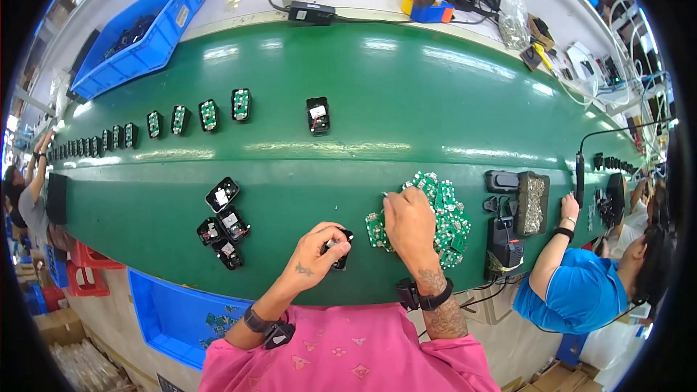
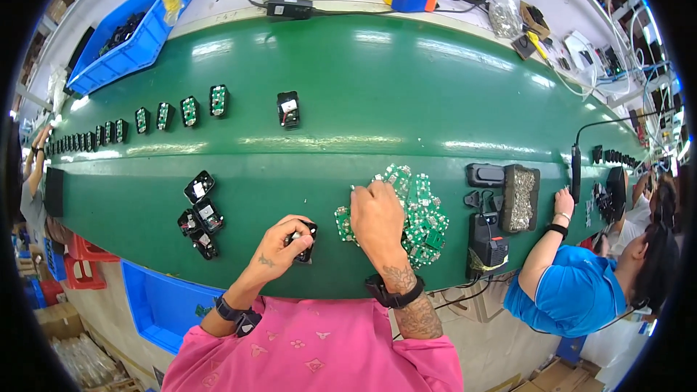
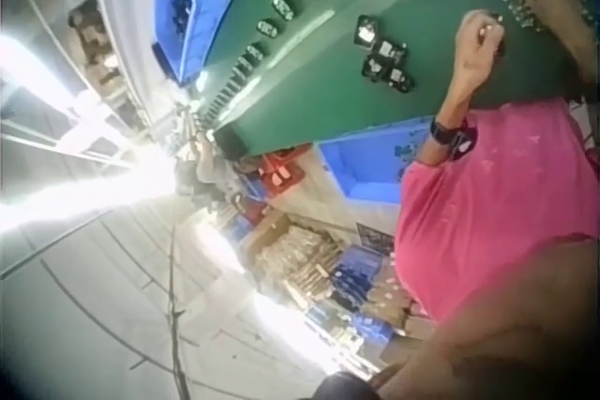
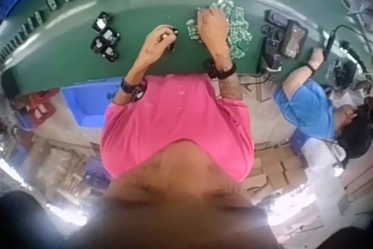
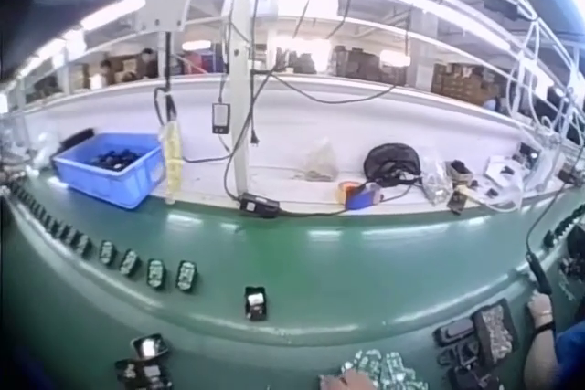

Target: Assembling small electronic components on a factory production line.

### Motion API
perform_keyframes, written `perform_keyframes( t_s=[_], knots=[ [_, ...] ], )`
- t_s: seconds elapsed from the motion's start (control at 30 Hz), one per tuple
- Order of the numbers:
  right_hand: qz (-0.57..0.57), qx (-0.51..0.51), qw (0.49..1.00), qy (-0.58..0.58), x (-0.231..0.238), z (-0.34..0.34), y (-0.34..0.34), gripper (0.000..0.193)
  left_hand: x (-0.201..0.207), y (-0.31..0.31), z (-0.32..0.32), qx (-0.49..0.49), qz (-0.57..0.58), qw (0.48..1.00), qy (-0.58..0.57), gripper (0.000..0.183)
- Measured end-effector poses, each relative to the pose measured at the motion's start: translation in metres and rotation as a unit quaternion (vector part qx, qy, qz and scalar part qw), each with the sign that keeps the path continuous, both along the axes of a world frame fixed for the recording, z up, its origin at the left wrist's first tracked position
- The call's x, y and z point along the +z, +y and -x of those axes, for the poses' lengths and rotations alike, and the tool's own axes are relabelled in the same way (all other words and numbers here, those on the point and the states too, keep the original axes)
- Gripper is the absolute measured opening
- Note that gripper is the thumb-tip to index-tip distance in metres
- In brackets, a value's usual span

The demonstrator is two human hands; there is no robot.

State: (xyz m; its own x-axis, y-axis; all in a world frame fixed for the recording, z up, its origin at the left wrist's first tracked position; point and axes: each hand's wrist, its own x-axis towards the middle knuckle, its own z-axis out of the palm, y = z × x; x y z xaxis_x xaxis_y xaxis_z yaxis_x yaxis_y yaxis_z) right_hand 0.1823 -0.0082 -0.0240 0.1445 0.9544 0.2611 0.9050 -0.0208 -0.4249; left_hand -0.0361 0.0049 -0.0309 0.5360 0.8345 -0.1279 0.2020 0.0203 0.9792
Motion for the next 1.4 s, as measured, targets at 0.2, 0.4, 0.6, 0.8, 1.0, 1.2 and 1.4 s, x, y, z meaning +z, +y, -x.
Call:
perform_keyframes(
  t_s=[0.2, 0.4, 0.6, 0.8, 1.0, 1.2, 1.4],
  knots=[
    [0.064, -0.039, 0.907, 0.415, 0.027, 0.002, -0.021, 0.007, 0.014, 0.001, -0.017, -0.019, 0.137, 0.986, -0.093, 0.022],
    [-0.020, -0.026, 0.899, 0.436, 0.033, 0.013, -0.036, 0.029, 0.029, -0.001, -0.031, -0.051, 0.317, 0.934, -0.160, 0.021],
    [-0.056, 0.014, 0.946, 0.318, 0.041, 0.019, -0.041, 0.019, 0.027, 0.001, -0.034, 0.002, 0.371, 0.913, -0.171, 0.020],
    [-0.094, 0.133, 0.955, 0.249, 0.031, 0.010, -0.041, 0.022, 0.028, 0.000, -0.034, 0.020, 0.346, 0.925, -0.158, 0.013],
    [-0.023, 0.086, 0.942, 0.324, 0.028, 0.008, -0.054, 0.028, 0.022, -0.008, -0.033, 0.016, 0.269, 0.932, -0.243, 0.047],
    [-0.007, 0.087, 0.919, 0.384, 0.024, 0.004, -0.057, 0.027, 0.018, -0.001, -0.033, -0.023, 0.257, 0.920, -0.295, 0.069],
    [-0.031, 0.094, 0.891, 0.443, 0.022, 0.004, -0.058, 0.024, 0.037, 0.006, -0.029, -0.012, 0.377, 0.897, -0.233, 0.061]
  ],
)
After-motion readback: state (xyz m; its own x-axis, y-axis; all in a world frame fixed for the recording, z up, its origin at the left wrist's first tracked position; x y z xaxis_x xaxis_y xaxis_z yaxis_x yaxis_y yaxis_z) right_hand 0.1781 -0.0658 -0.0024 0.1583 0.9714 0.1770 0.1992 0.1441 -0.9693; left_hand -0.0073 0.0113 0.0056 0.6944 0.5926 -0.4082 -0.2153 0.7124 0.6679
